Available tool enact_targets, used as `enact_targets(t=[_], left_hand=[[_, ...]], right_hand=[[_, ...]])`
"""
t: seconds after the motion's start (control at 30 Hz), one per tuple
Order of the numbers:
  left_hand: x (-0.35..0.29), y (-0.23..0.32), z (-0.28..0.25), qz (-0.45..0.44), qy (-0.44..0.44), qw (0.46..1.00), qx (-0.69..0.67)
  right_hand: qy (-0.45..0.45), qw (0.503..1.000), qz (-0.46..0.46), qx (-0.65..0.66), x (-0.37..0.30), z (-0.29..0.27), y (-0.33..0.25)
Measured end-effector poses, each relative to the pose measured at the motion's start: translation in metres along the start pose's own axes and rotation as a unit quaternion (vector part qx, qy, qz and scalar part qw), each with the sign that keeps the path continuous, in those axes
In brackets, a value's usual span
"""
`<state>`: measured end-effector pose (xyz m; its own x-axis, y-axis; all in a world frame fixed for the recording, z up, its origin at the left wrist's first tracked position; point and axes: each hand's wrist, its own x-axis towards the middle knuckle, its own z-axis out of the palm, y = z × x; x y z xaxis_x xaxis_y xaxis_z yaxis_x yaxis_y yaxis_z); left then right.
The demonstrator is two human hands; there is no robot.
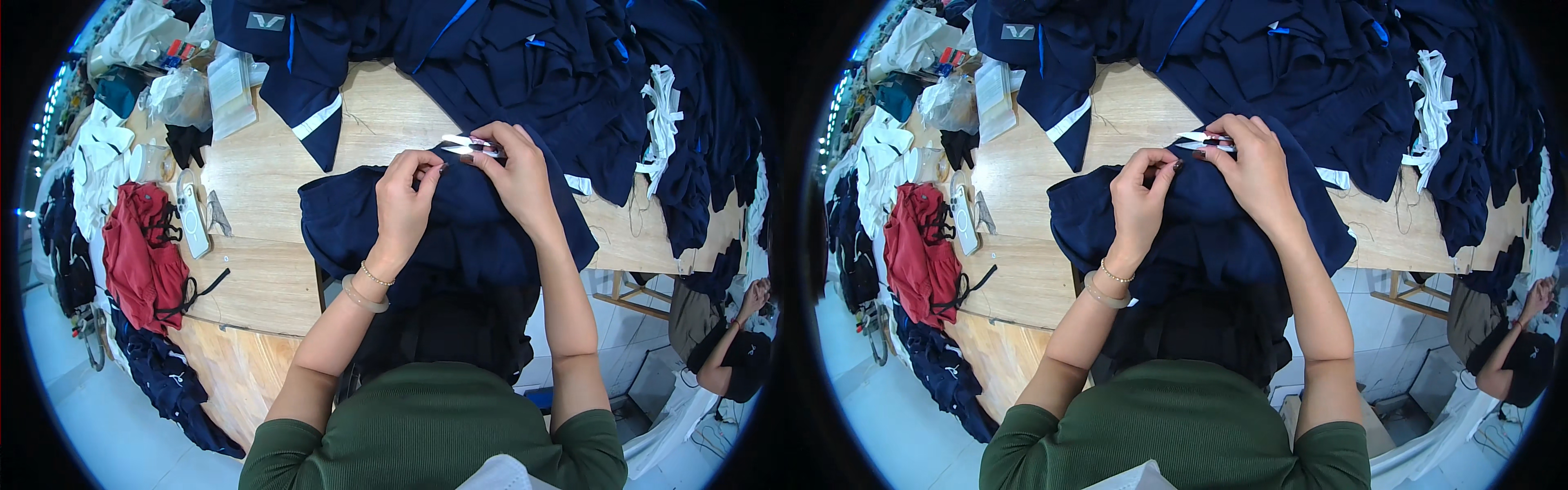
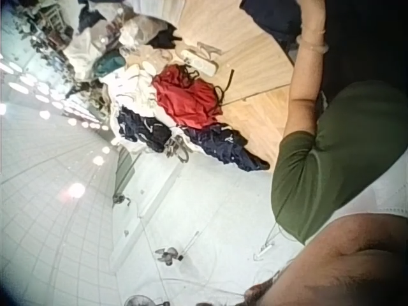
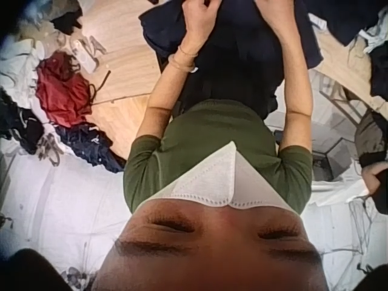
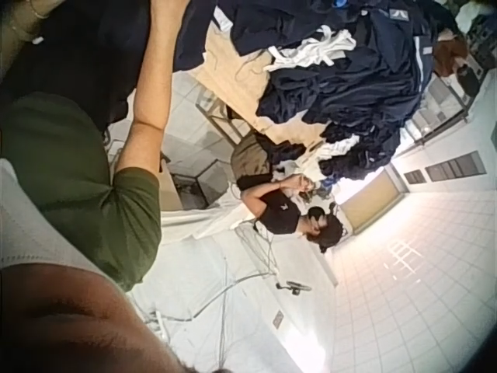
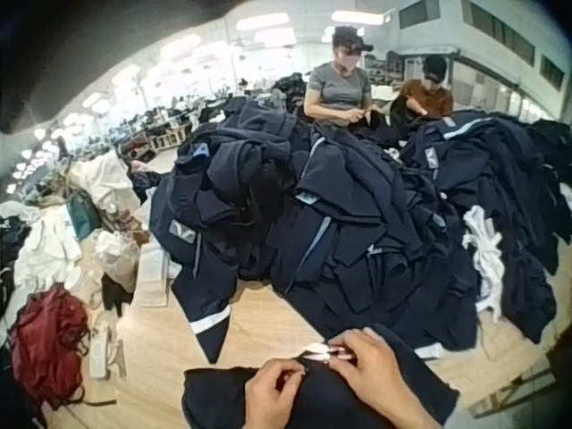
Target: The person is using small scissors to trim excess threads and finish the waistbands of blue athletic garments.
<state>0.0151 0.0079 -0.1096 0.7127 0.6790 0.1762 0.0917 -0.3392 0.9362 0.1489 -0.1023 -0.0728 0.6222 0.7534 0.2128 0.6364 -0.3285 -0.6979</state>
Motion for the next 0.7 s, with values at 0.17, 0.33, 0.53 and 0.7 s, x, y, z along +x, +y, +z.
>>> enact_targets(t=[0.17,0.33,0.53,0.7], left_hand=[[0.005,-0.003,0.011,-0.022,-0.003,0.998,-0.059],[0.012,0.002,0.009,-0.011,-0.016,1.0,0.0],[0.016,-0.001,0.01,0.012,0.004,1.0,0.018],[0.015,-0.001,0.009,-0.017,-0.024,0.999,-0.022]], right_hand=[[0.009,0.971,0.085,0.225,-0.003,0.006,0.001],[0.021,0.967,0.077,0.243,0.003,-0.003,-0.012],[0.009,0.936,0.123,0.329,0.004,-0.018,0.002],[-0.007,0.933,0.135,0.334,-0.001,-0.02,0.012]])
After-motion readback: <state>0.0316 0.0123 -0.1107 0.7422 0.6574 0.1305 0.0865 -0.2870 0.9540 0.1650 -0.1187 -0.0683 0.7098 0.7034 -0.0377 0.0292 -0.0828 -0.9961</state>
